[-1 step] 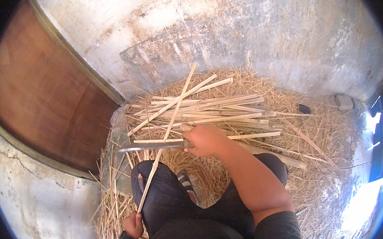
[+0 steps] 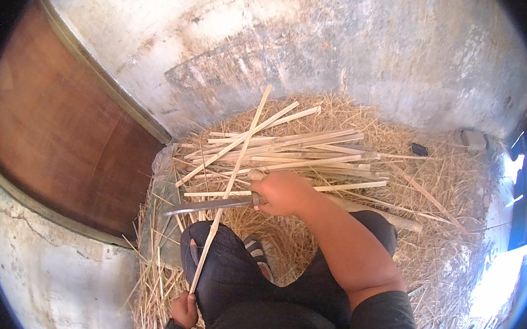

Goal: The person sits on a straw-covered floor and uses a machete to split long bamboo sticks into thinner strips. They hold the bamboo with one hand and repeatedly strike it with the machete, separating the material into smaller pieces.

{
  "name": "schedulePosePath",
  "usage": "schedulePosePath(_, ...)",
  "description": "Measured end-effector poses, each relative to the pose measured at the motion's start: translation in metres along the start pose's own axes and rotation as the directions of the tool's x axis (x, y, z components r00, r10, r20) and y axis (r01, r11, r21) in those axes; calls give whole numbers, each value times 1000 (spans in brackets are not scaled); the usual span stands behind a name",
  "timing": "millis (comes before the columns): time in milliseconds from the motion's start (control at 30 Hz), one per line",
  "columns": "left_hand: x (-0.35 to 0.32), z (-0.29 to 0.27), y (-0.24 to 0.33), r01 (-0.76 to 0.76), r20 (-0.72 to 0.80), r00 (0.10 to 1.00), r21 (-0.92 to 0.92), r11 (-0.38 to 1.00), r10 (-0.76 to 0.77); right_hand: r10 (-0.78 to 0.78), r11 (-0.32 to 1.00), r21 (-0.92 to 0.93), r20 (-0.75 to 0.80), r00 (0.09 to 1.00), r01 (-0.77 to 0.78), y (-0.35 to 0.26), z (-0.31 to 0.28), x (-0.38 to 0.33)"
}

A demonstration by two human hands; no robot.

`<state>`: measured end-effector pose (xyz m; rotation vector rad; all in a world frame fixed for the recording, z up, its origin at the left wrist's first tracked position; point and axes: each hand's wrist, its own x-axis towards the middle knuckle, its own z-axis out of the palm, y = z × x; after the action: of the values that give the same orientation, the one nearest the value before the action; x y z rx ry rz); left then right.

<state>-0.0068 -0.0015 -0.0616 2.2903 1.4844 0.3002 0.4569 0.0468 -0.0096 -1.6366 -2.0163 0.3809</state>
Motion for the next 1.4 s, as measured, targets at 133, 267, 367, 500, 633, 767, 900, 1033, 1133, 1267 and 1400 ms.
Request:
schedulePosePath(133, 4, 3, 11, -20, 2, 1000, 12, 1000, 20, 131, 984, 107, 116, 985, -143, 35, -18, 0)
schedulePosePath(267, 6, 6, 9, -20, 9, 1000, 17, 1000, 19, 204, 962, -160, -113, 973, -220, 40, -21, 0)
schedulePosePath(367, 8, 6, -2, -21, 42, 999, 27, 999, 20, 257, 959, -122, -15, 966, -257, 13, -7, 4)
schedulePosePath(500, 9, 2, -7, -14, 66, 998, -57, 998, 18, 250, 966, -107, 125, 960, -237, -11, -1, 8)
schedulePosePath(633, 11, 7, -11, -34, 57, 998, -50, 998, 36, 338, 939, 37, 71, 938, -341, 32, -6, 10)
schedulePosePath(767, 10, 9, -2, -1, 26, 1000, 73, 997, -1, 424, 905, 62, -59, 904, -421, 50, -10, 10)
schedulePosePath(900, 2, 13, -2, 30, -19, 999, 78, 997, -29, 253, 966, -25, 260, 932, -255, 8, -4, 11)
schedulePosePath(1033, 2, 8, 5, 15, -34, 999, 99, 995, -12, 312, 947, 9, 217, 925, -321, 22, -18, 3)
schedulePosePath(1133, 5, 5, 9, 18, -32, 999, 151, 988, -13, 486, 872, 27, 61, 872, -488, 56, -21, 3)
schedulePosePath(1267, 1, 3, 9, 13, -59, 998, 116, 993, -6, 326, 945, -53, 113, 938, -322, 40, -10, 5)
schedulePosePath(1400, -8, 2, 10, 74, -122, 990, 89, 993, -63, 280, 960, -88, 252, 926, -266, 21, -10, 4)
